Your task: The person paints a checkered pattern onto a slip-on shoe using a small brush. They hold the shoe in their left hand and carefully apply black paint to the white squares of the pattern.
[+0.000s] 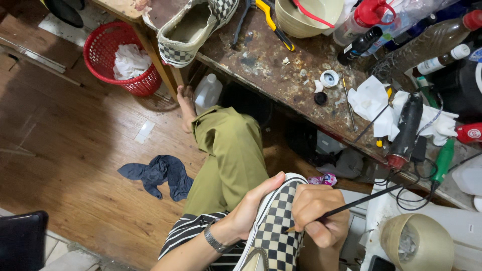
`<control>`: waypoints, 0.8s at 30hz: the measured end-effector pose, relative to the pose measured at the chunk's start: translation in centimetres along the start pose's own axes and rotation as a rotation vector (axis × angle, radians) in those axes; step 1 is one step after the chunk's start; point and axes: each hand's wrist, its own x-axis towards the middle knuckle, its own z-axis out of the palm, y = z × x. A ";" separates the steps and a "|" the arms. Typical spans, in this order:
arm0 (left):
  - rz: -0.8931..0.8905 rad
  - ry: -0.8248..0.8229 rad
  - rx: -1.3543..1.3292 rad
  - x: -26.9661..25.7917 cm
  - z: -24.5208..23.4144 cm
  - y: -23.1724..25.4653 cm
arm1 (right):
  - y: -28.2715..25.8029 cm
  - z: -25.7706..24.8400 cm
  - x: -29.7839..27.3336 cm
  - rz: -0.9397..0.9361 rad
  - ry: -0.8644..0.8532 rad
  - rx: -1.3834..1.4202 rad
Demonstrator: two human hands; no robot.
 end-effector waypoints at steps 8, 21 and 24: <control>0.013 0.015 0.005 0.0 0.2 0.1 | -0.2 0.2 0.1 0.017 0.016 -0.003; 0.047 0.011 0.041 -0.2 0.6 0.5 | -0.3 0.2 0.3 0.018 0.014 -0.022; 0.036 0.042 0.046 -0.1 0.4 0.4 | -0.2 0.2 0.3 0.022 0.007 -0.018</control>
